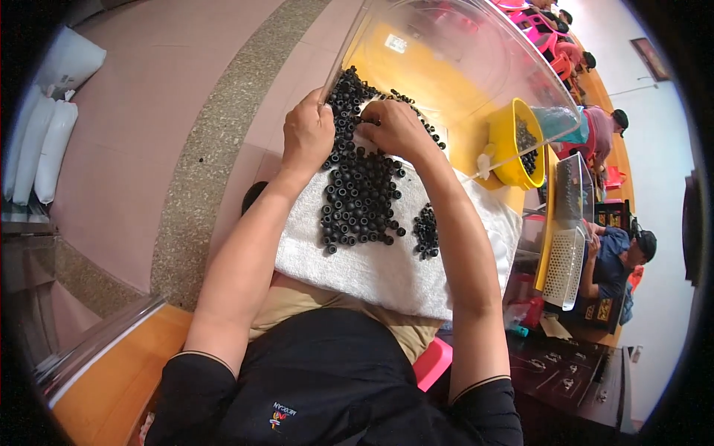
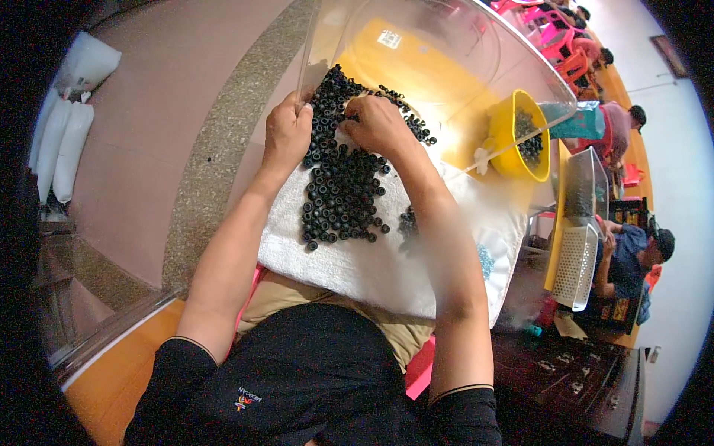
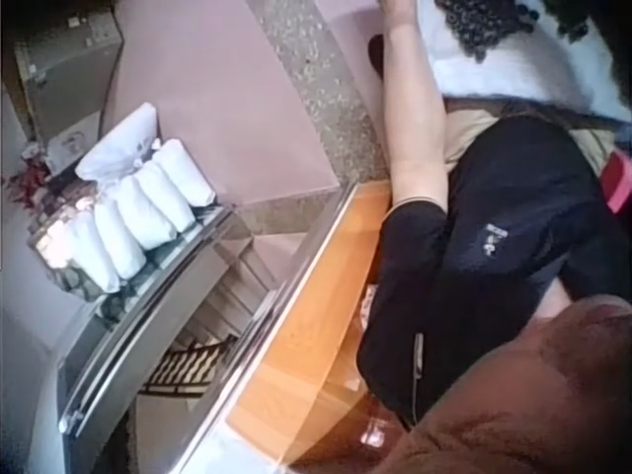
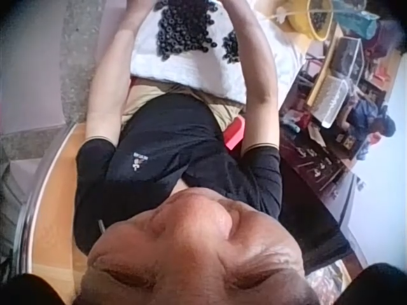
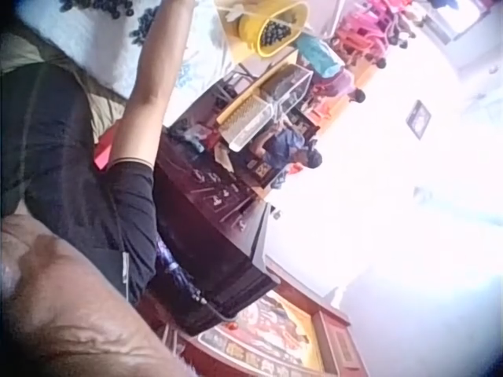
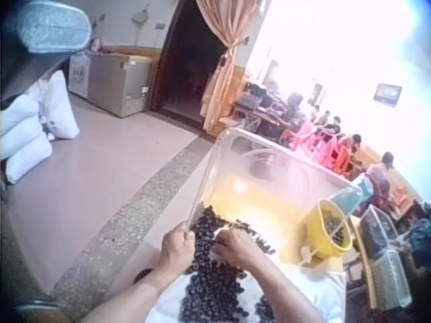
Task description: Sorting small black plastic rings from a towel into a clear container.
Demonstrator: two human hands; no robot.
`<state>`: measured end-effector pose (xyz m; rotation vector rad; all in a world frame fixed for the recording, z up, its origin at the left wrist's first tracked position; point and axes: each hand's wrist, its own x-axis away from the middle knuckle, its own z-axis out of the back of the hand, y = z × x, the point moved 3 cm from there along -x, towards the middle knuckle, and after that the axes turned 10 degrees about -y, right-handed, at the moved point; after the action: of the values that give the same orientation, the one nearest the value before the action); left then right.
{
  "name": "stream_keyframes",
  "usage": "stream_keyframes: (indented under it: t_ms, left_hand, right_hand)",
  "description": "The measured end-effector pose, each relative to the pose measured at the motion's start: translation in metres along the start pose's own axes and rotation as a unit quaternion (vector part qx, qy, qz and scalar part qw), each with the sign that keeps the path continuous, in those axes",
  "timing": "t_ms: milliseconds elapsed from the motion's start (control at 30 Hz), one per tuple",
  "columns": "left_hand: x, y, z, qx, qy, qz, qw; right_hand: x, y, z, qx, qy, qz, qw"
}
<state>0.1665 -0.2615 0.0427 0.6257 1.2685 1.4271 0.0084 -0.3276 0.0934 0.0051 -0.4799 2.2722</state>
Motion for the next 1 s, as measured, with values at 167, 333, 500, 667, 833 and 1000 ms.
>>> stream_keyframes:
  t_ms: [167,333,500,667,833,1000]
  left_hand:
    - [-0.003,-0.001,0.000,-0.009,-0.008,0.010,1.000]
    - [0.000,0.002,0.000,-0.008,-0.001,0.001,1.000]
    - [0.001,0.001,0.000,-0.019,0.005,-0.010,1.000]
    - [-0.003,-0.011,-0.006,-0.043,0.014,-0.006,0.999]
    - [-0.007,-0.013,-0.003,-0.042,0.010,-0.016,0.999]
    - [-0.007,-0.015,-0.002,-0.064,-0.001,-0.019,0.998]
  right_hand:
    - [-0.003,0.001,0.003,0.013,-0.008,-0.008,1.000]
    - [-0.007,0.018,0.002,-0.047,0.018,-0.027,0.998]
    - [0.001,0.028,0.005,-0.144,0.014,-0.084,0.986]
    - [0.025,0.048,0.012,-0.298,0.007,-0.136,0.945]
    - [0.086,0.035,0.027,-0.348,-0.039,-0.135,0.927]
    - [0.162,0.019,0.018,-0.247,-0.093,-0.214,0.941]
